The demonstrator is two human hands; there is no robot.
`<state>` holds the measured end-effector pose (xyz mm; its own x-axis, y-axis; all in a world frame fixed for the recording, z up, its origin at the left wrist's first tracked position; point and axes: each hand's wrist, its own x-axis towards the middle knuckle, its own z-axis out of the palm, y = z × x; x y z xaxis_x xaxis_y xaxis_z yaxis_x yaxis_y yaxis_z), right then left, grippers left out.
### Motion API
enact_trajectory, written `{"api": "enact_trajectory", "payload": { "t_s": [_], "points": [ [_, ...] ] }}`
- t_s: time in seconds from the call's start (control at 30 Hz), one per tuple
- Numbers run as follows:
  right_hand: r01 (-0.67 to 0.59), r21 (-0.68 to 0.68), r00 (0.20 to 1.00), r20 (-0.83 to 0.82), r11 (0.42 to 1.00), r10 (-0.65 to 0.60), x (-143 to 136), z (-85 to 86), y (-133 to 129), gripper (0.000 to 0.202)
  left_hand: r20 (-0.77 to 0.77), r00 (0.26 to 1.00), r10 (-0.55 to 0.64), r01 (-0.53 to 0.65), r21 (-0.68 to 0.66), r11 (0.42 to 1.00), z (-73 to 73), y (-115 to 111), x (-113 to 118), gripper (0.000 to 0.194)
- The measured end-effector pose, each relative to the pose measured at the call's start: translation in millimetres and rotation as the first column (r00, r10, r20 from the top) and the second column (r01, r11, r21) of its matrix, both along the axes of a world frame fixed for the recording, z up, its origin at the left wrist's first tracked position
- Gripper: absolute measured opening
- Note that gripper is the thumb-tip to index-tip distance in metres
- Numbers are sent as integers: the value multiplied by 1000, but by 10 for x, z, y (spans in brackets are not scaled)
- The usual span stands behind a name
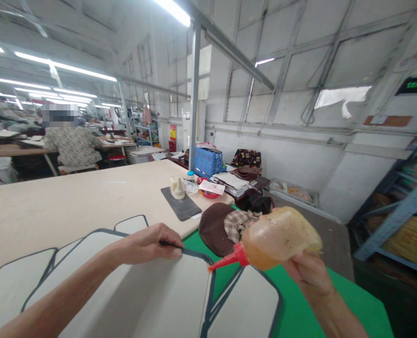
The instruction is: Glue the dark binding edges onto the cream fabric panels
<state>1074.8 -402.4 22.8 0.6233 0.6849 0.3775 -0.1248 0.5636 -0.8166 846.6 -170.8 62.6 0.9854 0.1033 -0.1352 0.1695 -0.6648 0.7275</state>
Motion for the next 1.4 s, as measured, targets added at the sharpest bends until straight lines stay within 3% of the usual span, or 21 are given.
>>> {"api": "enact_trajectory", "payload": {
  "t_s": [0.33,0.7,0.97,1.27,1.4],
  "points": [
    [35,38,999,-28,999,-34,-76,-63,72,76,-15,985,173,-173,-109,979,-44,-37,-172,43],
    [-128,-37,992,14,991,129,-134,-141,-26,62,-29,967,254,-254,-232,939,-174,31,-224,43],
    [-165,-36,986,-13,986,165,-194,-132,-39,79,-105,923,370,-382,-371,846,-216,12,-250,38],
    [-254,-93,967,-31,963,252,-120,-211,-91,69,-123,899,419,-429,-432,794,-236,32,-277,33],
    [-307,-54,952,-19,950,307,-99,-246,-76,68,-134,883,449,-457,-458,763,-222,30,-284,32]
  ]
}}
